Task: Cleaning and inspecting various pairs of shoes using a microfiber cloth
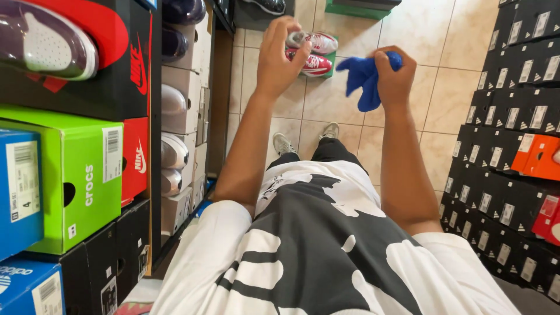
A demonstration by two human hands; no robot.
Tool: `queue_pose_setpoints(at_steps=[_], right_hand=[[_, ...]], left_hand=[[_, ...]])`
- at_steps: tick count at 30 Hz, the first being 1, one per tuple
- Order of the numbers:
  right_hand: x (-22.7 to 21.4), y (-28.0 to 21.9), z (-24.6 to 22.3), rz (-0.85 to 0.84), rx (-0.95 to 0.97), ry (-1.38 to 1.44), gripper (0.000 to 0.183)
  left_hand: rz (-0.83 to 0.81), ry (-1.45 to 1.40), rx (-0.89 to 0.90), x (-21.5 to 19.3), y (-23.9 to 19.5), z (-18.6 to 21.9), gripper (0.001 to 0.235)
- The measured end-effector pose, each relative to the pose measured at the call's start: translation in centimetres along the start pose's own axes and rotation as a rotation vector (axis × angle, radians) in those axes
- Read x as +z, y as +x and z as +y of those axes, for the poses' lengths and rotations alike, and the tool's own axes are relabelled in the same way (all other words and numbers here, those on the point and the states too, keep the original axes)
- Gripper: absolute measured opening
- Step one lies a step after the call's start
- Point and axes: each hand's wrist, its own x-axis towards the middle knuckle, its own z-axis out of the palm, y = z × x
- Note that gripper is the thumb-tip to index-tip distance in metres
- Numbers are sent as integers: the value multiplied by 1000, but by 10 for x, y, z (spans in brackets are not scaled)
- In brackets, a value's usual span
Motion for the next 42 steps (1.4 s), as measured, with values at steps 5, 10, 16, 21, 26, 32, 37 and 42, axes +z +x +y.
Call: queue_pose_setpoints(at_steps=[5, 10, 16, 21, 26, 32, 37, 42], right_hand=[[5, 7, -4, -110, -69, 117, 20], [7, 33, 30, -184, -95, 171, 38], [-4, 84, 97, -172, -128, 138, 37], [-5, 141, 168, -129, -114, 66, 35], [12, 179, 267, -116, -74, 100, 48], [54, 199, 406, -150, -52, 74, 62], [107, 211, 503, -198, -51, 41, 82], [139, 226, 582, -251, 82, -151, 104]], left_hand=[[-91, 21, -68, 1, -4, -29, 32], [-91, 87, -120, 21, -5, -72, 33], [-55, 110, -93, 65, 12, -114, 43], [-82, 141, 13, 111, 52, -159, 42], [-71, 175, 21, 159, 64, -225, 48], [-43, 281, 12, 228, 35, -372, 59], [86, 316, 184, 272, 25, -474, 64], [-19, 427, -5, 319, 2, -567, 70]])
